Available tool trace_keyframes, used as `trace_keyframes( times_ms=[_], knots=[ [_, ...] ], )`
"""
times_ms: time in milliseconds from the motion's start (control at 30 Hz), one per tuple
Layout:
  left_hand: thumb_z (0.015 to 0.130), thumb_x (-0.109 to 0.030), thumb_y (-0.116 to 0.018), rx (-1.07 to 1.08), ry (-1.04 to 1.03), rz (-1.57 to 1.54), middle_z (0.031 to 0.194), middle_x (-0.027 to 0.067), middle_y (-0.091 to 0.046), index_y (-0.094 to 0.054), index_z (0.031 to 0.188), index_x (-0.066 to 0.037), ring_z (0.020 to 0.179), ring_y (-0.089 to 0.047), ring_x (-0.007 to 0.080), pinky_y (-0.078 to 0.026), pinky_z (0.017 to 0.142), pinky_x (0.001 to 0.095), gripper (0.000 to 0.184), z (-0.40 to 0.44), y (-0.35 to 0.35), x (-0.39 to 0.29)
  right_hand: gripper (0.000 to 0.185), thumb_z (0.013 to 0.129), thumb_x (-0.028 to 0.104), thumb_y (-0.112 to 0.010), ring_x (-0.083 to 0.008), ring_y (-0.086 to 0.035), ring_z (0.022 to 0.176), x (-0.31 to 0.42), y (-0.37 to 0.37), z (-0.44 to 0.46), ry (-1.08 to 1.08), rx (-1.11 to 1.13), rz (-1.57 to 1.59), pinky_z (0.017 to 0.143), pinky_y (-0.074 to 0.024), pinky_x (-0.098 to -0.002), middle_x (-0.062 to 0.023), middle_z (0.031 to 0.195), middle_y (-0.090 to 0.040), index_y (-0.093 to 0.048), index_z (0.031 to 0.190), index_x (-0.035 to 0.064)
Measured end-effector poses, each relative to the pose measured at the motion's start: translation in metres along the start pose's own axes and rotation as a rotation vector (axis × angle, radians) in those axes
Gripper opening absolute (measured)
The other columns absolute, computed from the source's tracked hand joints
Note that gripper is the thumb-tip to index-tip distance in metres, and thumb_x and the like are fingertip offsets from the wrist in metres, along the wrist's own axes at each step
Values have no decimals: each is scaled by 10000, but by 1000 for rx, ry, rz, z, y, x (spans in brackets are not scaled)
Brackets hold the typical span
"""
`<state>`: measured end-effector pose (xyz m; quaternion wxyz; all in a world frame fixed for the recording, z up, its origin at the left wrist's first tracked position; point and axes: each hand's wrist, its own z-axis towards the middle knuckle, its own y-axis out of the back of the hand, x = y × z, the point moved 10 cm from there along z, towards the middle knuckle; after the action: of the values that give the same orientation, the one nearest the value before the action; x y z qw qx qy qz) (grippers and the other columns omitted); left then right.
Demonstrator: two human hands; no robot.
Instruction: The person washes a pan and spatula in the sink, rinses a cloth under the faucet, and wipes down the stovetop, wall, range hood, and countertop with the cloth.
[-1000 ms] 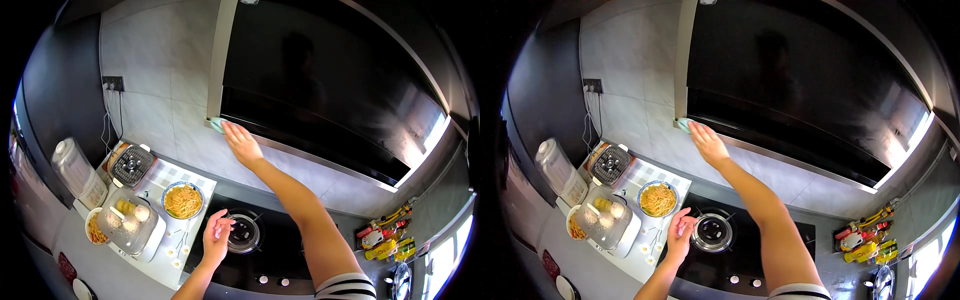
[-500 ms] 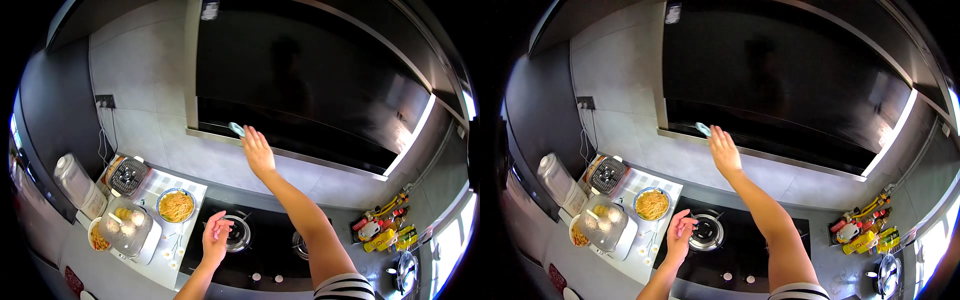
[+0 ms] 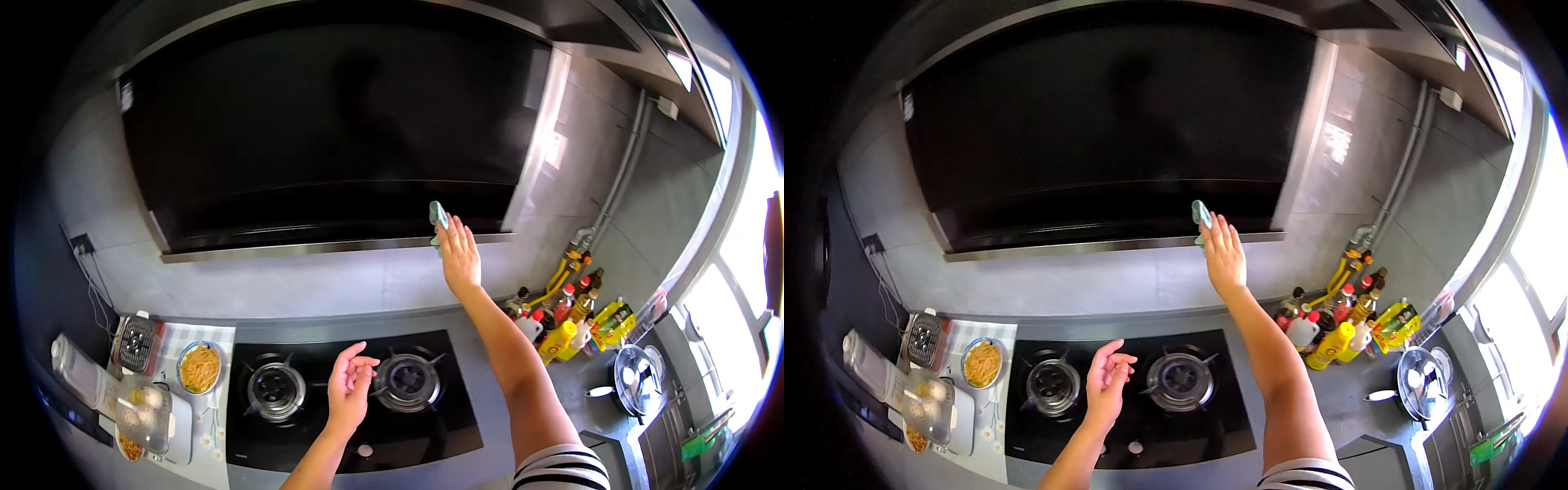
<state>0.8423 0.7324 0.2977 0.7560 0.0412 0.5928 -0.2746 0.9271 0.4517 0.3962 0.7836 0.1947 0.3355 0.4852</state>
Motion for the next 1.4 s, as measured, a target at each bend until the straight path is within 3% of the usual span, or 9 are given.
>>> trace_keyframes(
  times_ms=[167,333,500,633,767,900,1133,1233,1400],
  knots=[
    [948,1,-518,103,-19,-4,1028,61,-617,-447,1333,-35,862,-538,77,-441,831,227,394,7,-94,15,609,881,114,-490,-258,-238,1437,-115,-25,-35,-87,19,-30,1176,-202,-394,-112,1536,-266,-318,1463,70],
    [930,37,-513,153,5,38,1042,69,-609,-441,1346,-38,882,-542,74,-440,833,219,429,2,-150,19,568,863,55,-488,-255,-240,1435,-131,-20,-51,-88,-1,124,1162,-246,-377,-109,1531,-271,-387,1422,58],
    [930,39,-513,141,11,99,1042,74,-608,-439,1347,-34,884,-548,84,-446,835,227,429,-4,-162,14,691,813,-50,-479,-382,-274,1396,-180,2,-64,-407,-133,993,1131,-279,-413,-222,1509,-262,-250,1464,-9],
    [933,39,-506,116,-24,120,1056,82,-607,-423,1354,-31,897,-554,89,-450,843,228,435,-1,-163,6,691,812,-77,-456,-461,-262,1372,-198,10,-1,-419,-511,785,1133,-260,-463,-294,1491,-238,-220,1461,-44],
    [927,50,-503,111,-40,153,1061,87,-606,-412,1363,-31,911,-564,101,-460,855,239,453,1,-156,-3,635,823,-70,-452,-440,-261,1384,-205,46,29,-429,-659,677,1137,-235,-493,-275,1499,-246,-277,1434,-54],
    [923,49,-508,89,-54,141,1057,85,-607,-415,1364,-31,881,-560,94,-456,831,221,457,19,-154,-2,488,870,-41,-413,-401,-312,1381,-195,54,34,-326,-662,532,1126,-273,-486,-224,1494,-325,-425,1358,-33],
    [925,41,-512,147,-85,166,1033,86,-616,-427,1354,-27,870,-561,85,-460,808,221,443,13,-160,-9,497,864,-55,-406,-381,-346,1370,-175,31,-7,-123,-366,623,1114,-308,-459,-201,1504,-323,-434,1359,-16],
    [927,35,-514,150,-90,179,1031,84,-616,-428,1352,-24,863,-561,88,-461,807,224,438,18,-156,-16,484,876,-31,-425,-390,-333,1373,-212,81,36,-204,-645,580,1108,-315,-459,-189,1512,-314,-433,1360,-16],
    [943,11,-507,101,-104,162,1022,79,-615,-435,1345,-19,869,-555,96,-460,831,239,409,18,-143,-24,519,854,-58,-425,-402,-299,1383,-206,86,59,-241,-577,498,1123,-288,-457,-197,1526,-272,-418,1371,-21]
  ],
)
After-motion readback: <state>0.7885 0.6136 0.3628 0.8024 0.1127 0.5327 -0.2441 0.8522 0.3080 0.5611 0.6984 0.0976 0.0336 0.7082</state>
